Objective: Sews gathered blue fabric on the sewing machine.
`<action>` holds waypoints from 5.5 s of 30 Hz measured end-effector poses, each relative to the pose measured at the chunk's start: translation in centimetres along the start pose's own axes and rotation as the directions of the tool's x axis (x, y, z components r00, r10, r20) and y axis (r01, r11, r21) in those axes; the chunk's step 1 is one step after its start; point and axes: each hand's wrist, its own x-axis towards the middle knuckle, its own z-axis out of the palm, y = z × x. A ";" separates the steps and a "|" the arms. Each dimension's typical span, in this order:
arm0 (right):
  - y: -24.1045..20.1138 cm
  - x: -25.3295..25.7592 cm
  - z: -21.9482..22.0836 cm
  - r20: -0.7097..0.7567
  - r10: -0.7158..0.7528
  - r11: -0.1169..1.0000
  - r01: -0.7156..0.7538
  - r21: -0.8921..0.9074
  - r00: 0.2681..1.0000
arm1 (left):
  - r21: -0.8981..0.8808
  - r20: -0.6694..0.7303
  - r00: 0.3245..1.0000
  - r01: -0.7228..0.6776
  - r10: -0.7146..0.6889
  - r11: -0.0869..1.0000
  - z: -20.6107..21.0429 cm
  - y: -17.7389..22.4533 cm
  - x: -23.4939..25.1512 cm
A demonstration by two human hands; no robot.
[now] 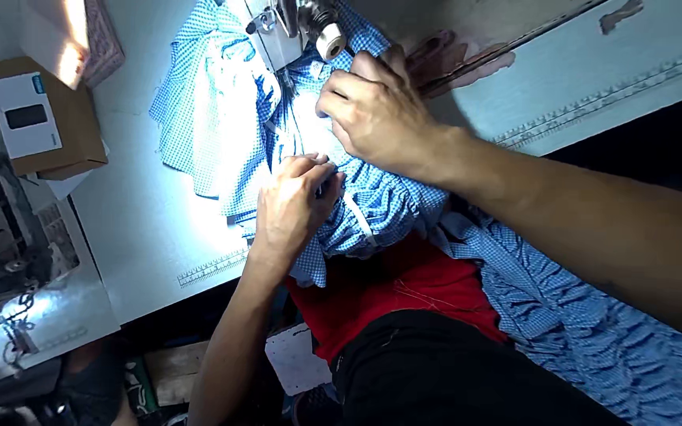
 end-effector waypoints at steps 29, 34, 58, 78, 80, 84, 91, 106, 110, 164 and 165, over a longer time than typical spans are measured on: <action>0.5 0.1 0.0 0.012 0.040 0.999 -0.040 0.010 0.999 | 0.023 -0.065 0.997 0.040 -0.038 0.999 0.5 0.7 0.3; 0.6 0.3 0.3 -0.031 0.002 0.999 -0.001 0.050 1.000 | 0.025 -0.041 0.998 0.058 -0.057 0.998 0.6 1.0 0.3; -2.6 -3.2 -0.7 0.035 0.137 0.967 -0.141 0.212 0.990 | 0.150 0.125 0.991 -0.063 0.044 0.987 -3.9 -13.7 0.8; 29.3 -12.0 -8.1 -0.422 0.818 0.560 -0.710 0.427 0.391 | 0.001 -0.065 0.987 0.146 -0.146 0.989 1.5 -0.7 0.9; 27.7 -12.3 -8.9 -0.542 0.790 0.575 -0.651 0.496 0.285 | 0.003 -0.104 0.988 0.112 -0.111 0.994 1.6 -1.2 1.2; 15.4 -11.8 -8.5 -0.745 0.587 0.804 -0.338 0.490 0.316 | 0.022 -0.225 0.974 0.001 0.004 1.000 1.9 -1.4 1.0; -3.7 -1.7 -0.5 -0.069 0.102 0.925 -0.069 0.375 0.992 | -0.070 -0.155 0.981 -0.125 0.113 0.990 1.9 2.3 -2.7; -1.9 -1.9 -0.7 0.053 0.111 0.992 -0.107 -0.068 0.992 | -0.115 -0.264 0.961 -0.120 0.086 0.986 3.3 4.9 -6.2; -1.4 -1.8 -0.7 0.057 0.085 0.995 -0.082 -0.056 0.995 | -0.108 -0.275 0.958 -0.111 0.078 0.988 3.5 4.8 -6.0; 0.2 -0.3 -0.8 -0.005 0.003 0.999 -0.003 -0.033 1.000 | -0.083 -0.091 0.992 -0.097 0.090 0.992 0.9 -0.6 -0.5; 0.2 -0.3 -0.8 -0.010 0.007 1.000 -0.007 -0.030 1.000 | -0.086 -0.089 0.992 -0.095 0.088 0.992 0.9 -0.6 -0.5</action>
